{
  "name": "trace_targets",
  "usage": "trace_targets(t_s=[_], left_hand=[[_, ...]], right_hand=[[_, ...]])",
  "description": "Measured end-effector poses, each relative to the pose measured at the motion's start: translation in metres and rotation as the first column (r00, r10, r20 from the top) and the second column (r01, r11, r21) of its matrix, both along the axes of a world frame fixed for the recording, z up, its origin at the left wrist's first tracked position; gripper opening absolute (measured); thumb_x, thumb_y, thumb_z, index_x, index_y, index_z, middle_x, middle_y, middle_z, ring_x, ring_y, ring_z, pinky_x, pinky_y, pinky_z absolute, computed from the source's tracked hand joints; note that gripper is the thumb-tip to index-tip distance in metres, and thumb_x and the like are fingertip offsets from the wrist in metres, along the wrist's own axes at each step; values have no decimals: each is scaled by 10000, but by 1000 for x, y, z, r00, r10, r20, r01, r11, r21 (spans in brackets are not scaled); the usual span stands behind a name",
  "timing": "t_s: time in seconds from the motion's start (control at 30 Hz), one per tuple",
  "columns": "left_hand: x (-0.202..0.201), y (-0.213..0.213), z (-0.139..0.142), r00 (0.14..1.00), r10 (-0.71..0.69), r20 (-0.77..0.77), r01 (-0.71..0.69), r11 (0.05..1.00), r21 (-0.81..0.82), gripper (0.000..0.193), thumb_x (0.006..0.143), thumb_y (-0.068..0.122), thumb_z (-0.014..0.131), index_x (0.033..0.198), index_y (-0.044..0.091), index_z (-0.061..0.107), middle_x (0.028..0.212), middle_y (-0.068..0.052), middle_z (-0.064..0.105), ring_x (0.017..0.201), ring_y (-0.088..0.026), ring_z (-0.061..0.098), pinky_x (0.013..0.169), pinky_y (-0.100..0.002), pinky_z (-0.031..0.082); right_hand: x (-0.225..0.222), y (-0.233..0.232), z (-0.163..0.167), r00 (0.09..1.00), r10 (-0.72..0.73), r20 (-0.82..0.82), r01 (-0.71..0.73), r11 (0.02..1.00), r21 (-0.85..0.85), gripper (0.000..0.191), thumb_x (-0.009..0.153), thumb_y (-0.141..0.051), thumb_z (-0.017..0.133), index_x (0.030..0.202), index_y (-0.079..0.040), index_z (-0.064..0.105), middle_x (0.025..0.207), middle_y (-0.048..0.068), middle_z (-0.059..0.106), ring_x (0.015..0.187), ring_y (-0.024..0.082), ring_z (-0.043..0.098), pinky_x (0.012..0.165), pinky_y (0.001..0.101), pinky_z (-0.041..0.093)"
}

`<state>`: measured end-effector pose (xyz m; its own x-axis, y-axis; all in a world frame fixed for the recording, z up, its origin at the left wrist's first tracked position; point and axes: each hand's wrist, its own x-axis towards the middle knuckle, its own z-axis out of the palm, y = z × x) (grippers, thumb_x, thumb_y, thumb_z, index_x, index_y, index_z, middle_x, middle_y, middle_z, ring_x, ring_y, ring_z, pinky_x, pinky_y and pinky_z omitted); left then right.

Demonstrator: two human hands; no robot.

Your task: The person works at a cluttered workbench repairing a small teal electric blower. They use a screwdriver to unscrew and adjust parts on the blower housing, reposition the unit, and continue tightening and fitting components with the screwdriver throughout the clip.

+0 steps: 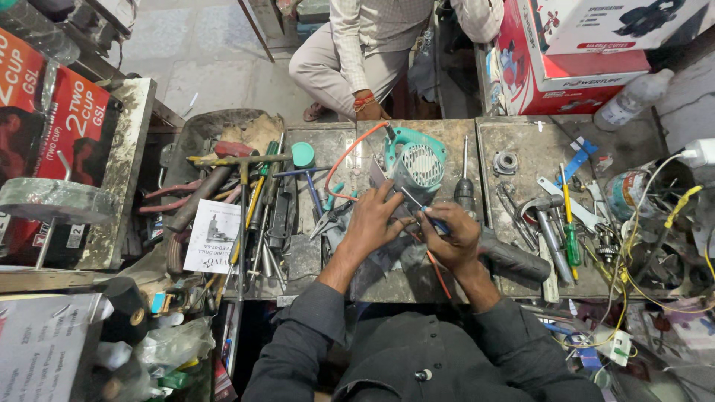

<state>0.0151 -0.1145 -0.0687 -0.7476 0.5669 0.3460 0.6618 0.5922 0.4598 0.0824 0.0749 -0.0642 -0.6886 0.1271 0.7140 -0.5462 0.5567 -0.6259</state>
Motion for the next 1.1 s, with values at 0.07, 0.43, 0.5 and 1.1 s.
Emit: trace_targets(t_s=[0.07, 0.43, 0.5, 1.1], left_hand=[[-1, 0, 0, 1000, 4, 7, -4, 1000, -4, 531, 762, 326, 846, 1180, 62, 652, 1386, -207, 553, 1004, -372, 588, 853, -489, 492], [-1, -1, 2, 1000, -2, 5, 2, 1000, 25, 544, 763, 348, 862, 1170, 52, 655, 1372, -220, 558, 989, -365, 590, 851, -478, 499], [-2, -1, 2, 1000, -1, -4, 1, 1000, 30, 545, 758, 346, 862, 1167, 51, 654, 1370, -220, 558, 987, -366, 591, 847, -478, 497], [-7, 1, 1, 1000, -6, 4, 6, 999, 35, 531, 779, 381, 847, 1146, 44, 662, 1374, -252, 560, 985, -386, 600, 863, -485, 495]], right_hand=[[3, -2, 4, 999, 23, 27, -23, 1000, -5, 233, 826, -7, 845, 980, -35, 671, 939, 132, 715, 846, 246, 727, 725, 333, 564], [6, 5, 27, 971, -131, 198, 168, 968, -186, 145, 937, -44, 775, 1062, -4, 712, 989, 109, 709, 888, 181, 694, 805, 288, 545], [5, 7, 31, 973, -119, 196, 156, 970, -188, 138, 952, -45, 761, 1076, -5, 714, 999, 110, 708, 905, 183, 694, 826, 291, 545], [-6, 5, 65, 969, -154, 195, 141, 987, 77, 144, 908, -47, 769, 1038, -28, 710, 949, 124, 706, 844, 270, 713, 740, 357, 549]])
